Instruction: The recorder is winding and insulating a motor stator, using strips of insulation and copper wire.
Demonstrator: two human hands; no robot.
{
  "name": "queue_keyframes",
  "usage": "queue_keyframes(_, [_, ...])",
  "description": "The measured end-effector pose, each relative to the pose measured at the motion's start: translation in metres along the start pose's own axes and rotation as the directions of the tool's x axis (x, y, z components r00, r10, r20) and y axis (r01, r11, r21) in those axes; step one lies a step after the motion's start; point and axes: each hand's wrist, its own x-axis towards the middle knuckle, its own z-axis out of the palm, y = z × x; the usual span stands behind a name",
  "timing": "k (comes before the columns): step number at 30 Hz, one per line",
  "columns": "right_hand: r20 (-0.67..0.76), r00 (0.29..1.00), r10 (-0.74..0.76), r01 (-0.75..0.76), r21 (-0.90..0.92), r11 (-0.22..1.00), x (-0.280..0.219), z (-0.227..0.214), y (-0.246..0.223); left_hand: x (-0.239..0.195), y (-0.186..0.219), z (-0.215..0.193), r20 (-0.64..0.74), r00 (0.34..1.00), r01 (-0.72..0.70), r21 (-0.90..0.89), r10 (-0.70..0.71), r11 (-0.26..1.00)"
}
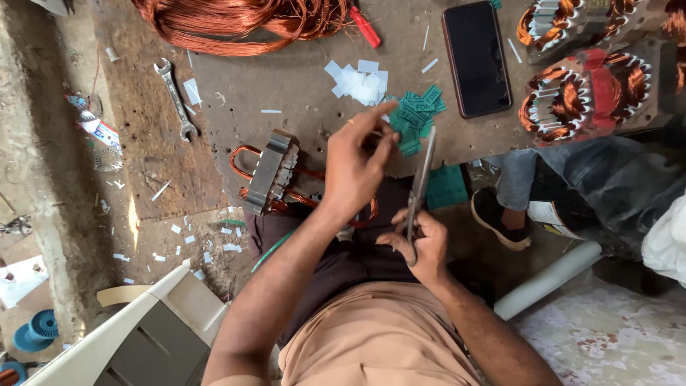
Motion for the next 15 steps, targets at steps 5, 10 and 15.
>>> queue_keyframes(5, [-0.044,0.996,-0.08,0.073,-0.144,0.987,0.003,-0.011,-0.007,0.003,0.019,-0.009,-0.096,0.99,-0.077,0.248,0.103,0.966])
queue_keyframes(10, [-0.02,0.999,0.046,-0.048,-0.116,0.992,0.024,-0.035,-0.057,-0.049,0.04,-0.033,-0.049,0.993,-0.103,0.104,0.109,0.989])
queue_keyframes(15, [-0.041,0.993,0.11,-0.117,-0.462,0.879,0.064,-0.049,-0.129,-0.101,0.066,-0.071,0.029,0.964,-0.266,0.118,0.265,0.957])
